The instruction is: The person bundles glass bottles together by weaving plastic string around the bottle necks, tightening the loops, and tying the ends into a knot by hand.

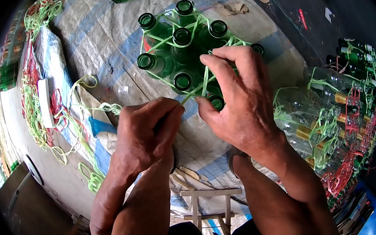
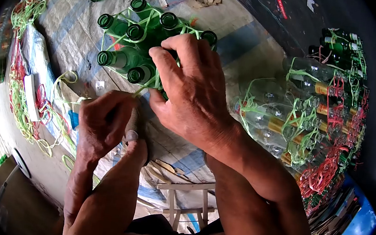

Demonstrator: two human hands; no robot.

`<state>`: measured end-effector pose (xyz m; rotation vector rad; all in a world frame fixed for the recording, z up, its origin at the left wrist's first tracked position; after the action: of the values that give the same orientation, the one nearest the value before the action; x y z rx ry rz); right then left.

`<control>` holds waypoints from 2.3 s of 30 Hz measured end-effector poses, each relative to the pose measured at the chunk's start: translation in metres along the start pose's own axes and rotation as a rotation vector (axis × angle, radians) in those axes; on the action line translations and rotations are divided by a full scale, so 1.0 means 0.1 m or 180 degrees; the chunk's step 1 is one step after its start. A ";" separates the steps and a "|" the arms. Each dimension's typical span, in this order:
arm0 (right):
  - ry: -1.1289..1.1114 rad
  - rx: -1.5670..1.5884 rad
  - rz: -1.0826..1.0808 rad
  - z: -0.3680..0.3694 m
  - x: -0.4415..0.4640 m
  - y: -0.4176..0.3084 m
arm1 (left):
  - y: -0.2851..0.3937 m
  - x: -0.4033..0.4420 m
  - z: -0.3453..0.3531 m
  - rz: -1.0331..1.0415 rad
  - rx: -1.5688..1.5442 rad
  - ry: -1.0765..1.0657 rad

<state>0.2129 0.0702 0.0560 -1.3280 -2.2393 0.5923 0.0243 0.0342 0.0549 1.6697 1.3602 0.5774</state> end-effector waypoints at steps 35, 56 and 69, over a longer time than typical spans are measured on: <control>0.0073 -0.0006 -0.0018 0.00 -0.04 0.06 | -0.27 0.18 0.03 -0.0448 0.0424 0.1206; -0.0118 -0.0168 -0.0439 -0.05 0.09 -0.07 | -0.76 0.03 0.17 -0.0549 -0.1984 0.0886; -0.1348 -0.0077 -0.0853 0.27 0.56 -0.07 | -0.93 0.17 0.24 -0.0711 -0.1904 0.0991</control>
<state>0.1687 0.1137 0.0484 -0.9522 -2.7115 0.8072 -0.0010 0.0430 -0.0383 0.9605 1.3863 1.0236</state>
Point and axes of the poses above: each hand's wrist, its own x-axis towards the middle knuckle, its own z-axis out of the palm, y = z × x, the point moved 4 cm from there along x, towards the middle knuckle, and after that the axes turned 7 degrees about -y, right-handed, at the moved point
